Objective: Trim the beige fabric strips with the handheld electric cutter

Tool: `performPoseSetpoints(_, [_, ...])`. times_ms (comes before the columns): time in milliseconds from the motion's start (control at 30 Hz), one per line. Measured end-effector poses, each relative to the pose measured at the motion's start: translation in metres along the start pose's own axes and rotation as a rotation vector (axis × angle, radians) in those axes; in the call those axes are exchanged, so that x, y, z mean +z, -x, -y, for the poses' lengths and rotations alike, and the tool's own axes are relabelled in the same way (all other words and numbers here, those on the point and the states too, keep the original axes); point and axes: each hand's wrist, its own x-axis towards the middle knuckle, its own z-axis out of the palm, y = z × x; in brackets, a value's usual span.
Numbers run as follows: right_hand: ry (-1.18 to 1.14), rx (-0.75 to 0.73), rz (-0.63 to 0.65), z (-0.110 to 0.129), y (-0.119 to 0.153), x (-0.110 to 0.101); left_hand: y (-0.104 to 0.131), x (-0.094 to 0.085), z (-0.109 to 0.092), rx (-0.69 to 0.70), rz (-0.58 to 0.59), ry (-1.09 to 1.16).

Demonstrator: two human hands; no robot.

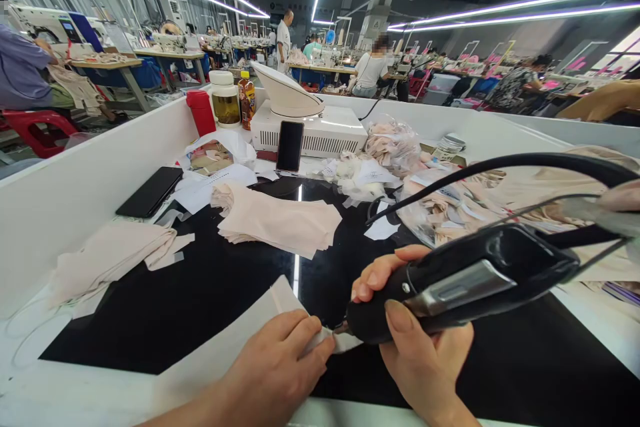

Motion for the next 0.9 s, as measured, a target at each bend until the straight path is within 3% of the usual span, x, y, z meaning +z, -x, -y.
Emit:
performPoseSetpoints(267, [-0.01,-0.01,-0.023,-0.002,-0.002,0.003,-0.005,-0.006,-0.002,-0.031,-0.031,0.004])
performPoseSetpoints(633, [-0.012,0.035,-0.024,-0.006,-0.002,0.006,-0.002,0.002,0.0,-0.019,-0.017,0.032])
performPoseSetpoints(767, [0.045,0.076,-0.035,-0.009,-0.003,-0.005,-0.002,0.0,0.007,-0.026,0.03,0.06])
performPoseSetpoints(900, [0.265,0.099,-0.143,-0.014,-0.007,-0.036,-0.008,0.014,0.022,-0.045,0.075,0.012])
